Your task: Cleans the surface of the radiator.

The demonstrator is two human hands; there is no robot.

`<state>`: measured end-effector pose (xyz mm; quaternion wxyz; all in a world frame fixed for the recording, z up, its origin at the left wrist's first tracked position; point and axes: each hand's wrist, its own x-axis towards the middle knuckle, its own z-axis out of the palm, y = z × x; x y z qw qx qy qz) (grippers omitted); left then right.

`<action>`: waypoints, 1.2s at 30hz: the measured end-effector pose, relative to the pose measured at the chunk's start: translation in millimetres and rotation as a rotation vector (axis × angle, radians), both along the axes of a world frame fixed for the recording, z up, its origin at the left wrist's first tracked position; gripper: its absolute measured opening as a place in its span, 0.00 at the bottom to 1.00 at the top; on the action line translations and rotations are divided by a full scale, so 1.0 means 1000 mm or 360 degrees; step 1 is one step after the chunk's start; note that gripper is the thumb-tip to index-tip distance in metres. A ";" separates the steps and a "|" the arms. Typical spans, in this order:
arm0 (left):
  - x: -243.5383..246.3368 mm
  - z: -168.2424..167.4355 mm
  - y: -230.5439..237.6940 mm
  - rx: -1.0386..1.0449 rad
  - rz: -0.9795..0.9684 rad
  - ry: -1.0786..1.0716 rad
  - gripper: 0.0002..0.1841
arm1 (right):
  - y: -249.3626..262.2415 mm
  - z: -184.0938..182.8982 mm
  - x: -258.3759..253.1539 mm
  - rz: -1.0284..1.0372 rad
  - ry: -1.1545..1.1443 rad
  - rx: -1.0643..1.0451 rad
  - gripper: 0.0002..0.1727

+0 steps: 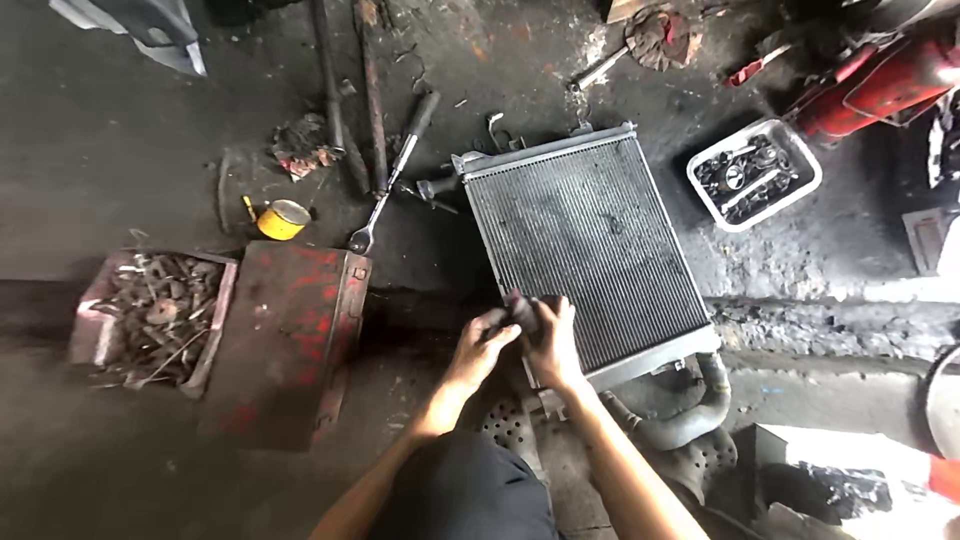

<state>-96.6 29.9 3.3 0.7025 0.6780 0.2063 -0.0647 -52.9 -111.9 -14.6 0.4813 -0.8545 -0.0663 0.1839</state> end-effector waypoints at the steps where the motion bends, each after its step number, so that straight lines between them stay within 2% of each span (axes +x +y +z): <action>1: 0.001 -0.001 0.001 0.0010 -0.0058 -0.0067 0.15 | -0.009 -0.003 0.001 -0.0100 0.0064 0.0186 0.27; 5: 0.007 -0.006 0.015 0.0394 -0.0159 -0.0094 0.16 | -0.033 -0.010 0.000 -0.0353 0.0343 0.0826 0.22; 7: 0.006 -0.010 0.026 0.0517 -0.0138 -0.0023 0.17 | -0.041 -0.011 -0.004 -0.0384 0.0422 0.0921 0.19; 8: 0.005 -0.015 0.032 0.0604 -0.0141 0.0029 0.17 | -0.047 -0.011 -0.005 -0.0377 0.0363 0.0788 0.18; 10: 0.001 -0.026 0.043 0.0735 -0.0182 0.0215 0.18 | -0.067 -0.011 -0.005 -0.0372 0.0078 0.0157 0.21; 12: -0.002 -0.038 0.050 0.0663 -0.0204 0.0444 0.18 | -0.095 -0.012 0.011 -0.0469 -0.0135 -0.0405 0.23; 15: -0.011 -0.056 0.039 0.0454 -0.0214 0.0561 0.21 | -0.131 -0.012 0.053 -0.0584 0.0004 -0.0883 0.22; 17: -0.019 -0.062 0.022 0.0377 -0.0298 0.0575 0.27 | -0.140 -0.018 0.074 -0.0559 0.0106 -0.1075 0.22; 19: -0.025 -0.065 0.005 0.0379 -0.0426 0.0523 0.35 | -0.130 -0.020 0.088 -0.0497 0.0175 -0.1163 0.21; 22: -0.034 -0.069 -0.012 0.0433 -0.0501 0.0416 0.42 | -0.077 -0.020 0.075 -0.0323 0.0195 -0.1181 0.22; 24: -0.036 -0.071 -0.015 0.0485 -0.0513 0.0385 0.42 | -0.030 -0.019 0.044 -0.0042 0.0137 -0.1093 0.24; 26: -0.037 -0.065 -0.015 0.0459 -0.0518 0.0411 0.41 | 0.009 -0.016 0.007 0.0391 0.0021 -0.0941 0.25; 28: -0.039 -0.063 -0.015 0.0421 -0.0476 0.0368 0.38 | 0.023 -0.018 -0.010 0.0764 -0.0130 -0.0814 0.26; 29: -0.039 -0.064 -0.015 0.0408 -0.0471 0.0363 0.37 | 0.019 -0.018 -0.005 0.0835 -0.0169 -0.0803 0.26; 31: -0.041 -0.071 -0.015 0.0369 -0.0471 0.0386 0.38 | -0.011 -0.021 0.018 0.0758 -0.0201 -0.0898 0.26; 34: -0.041 -0.076 -0.017 0.0331 -0.0435 0.0446 0.40 | -0.082 -0.032 0.070 0.0306 -0.0186 -0.1129 0.25; 36: -0.042 -0.074 -0.019 0.0334 -0.0427 0.0506 0.42 | -0.107 -0.036 0.093 0.0054 -0.0076 -0.1270 0.29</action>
